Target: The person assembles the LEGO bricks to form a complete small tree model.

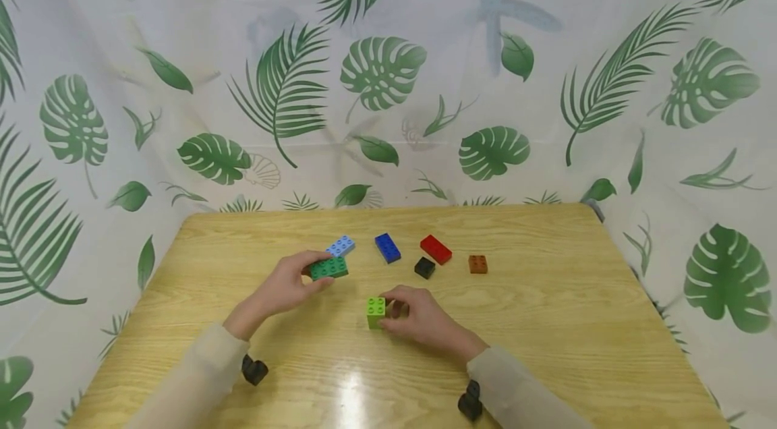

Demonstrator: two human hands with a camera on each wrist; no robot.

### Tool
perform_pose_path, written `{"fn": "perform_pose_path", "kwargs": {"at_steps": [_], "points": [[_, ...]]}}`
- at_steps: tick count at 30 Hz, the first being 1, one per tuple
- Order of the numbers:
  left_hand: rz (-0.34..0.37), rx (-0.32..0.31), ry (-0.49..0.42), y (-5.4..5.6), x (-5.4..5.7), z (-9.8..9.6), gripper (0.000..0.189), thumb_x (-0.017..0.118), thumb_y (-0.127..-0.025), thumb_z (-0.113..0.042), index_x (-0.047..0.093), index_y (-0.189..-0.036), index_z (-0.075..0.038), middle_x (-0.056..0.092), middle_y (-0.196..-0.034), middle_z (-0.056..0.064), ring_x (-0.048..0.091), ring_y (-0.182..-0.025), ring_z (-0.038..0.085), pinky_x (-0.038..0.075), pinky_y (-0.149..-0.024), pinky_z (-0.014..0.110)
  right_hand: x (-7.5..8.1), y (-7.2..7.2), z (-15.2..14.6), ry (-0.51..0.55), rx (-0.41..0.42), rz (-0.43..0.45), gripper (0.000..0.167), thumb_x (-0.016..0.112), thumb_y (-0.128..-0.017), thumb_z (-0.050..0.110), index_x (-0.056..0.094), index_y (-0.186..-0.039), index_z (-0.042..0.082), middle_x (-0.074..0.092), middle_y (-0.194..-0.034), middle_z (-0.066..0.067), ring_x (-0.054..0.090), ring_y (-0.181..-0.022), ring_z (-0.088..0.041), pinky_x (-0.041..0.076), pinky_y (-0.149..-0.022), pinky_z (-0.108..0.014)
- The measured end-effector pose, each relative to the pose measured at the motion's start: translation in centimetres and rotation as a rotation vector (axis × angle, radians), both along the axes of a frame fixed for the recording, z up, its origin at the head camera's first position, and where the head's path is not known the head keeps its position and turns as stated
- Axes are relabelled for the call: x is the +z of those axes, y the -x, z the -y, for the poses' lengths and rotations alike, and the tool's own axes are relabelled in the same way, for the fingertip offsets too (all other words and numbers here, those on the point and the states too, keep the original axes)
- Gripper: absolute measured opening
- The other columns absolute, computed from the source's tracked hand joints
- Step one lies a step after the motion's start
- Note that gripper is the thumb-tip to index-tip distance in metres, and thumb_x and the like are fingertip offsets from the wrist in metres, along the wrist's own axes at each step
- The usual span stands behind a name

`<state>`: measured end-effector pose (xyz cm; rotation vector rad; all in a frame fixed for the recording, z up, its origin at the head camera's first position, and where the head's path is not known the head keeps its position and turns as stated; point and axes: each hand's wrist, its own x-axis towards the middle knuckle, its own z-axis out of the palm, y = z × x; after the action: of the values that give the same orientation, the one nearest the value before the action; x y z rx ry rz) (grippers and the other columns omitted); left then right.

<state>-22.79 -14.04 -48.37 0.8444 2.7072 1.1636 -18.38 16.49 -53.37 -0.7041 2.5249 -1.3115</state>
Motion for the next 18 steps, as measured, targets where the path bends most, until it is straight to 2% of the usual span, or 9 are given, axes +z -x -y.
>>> {"fn": "perform_pose_path", "kwargs": {"at_steps": [8,11,18], "points": [[-0.012,-0.104,0.003,-1.2,0.5,-1.6,0.042,0.074,-0.101,-0.018,0.065,-0.139,-0.003,0.073,-0.119,0.01,0.063,-0.092,0.011,0.06,-0.084,0.041,-0.1,-0.1,-0.1,0.026,0.01,-0.006,0.042,0.081,-0.095,0.023,0.072,-0.133,0.009,0.073,-0.105,-0.002,0.067,-0.091,-0.019,0.052,-0.075,-0.023],[-0.02,-0.142,0.007,-1.5,0.4,-2.1,0.041,0.074,-0.1,-0.018,0.065,-0.138,-0.004,0.073,-0.121,0.009,0.065,-0.093,0.011,0.06,-0.084,0.037,-0.1,-0.1,-0.2,0.029,0.016,-0.014,0.041,0.081,-0.094,0.022,0.072,-0.132,0.007,0.073,-0.105,-0.004,0.068,-0.091,-0.02,0.052,-0.075,-0.023],[-0.006,-0.202,0.015,-2.1,0.3,-3.0,0.04,0.074,-0.1,-0.018,0.066,-0.137,-0.004,0.073,-0.125,0.009,0.064,-0.094,0.009,0.058,-0.084,0.03,-0.1,0.0,-0.2,0.026,0.023,-0.023,0.039,0.081,-0.095,0.022,0.072,-0.13,0.01,0.073,-0.106,-0.003,0.066,-0.089,-0.011,0.052,-0.074,-0.024]]}}
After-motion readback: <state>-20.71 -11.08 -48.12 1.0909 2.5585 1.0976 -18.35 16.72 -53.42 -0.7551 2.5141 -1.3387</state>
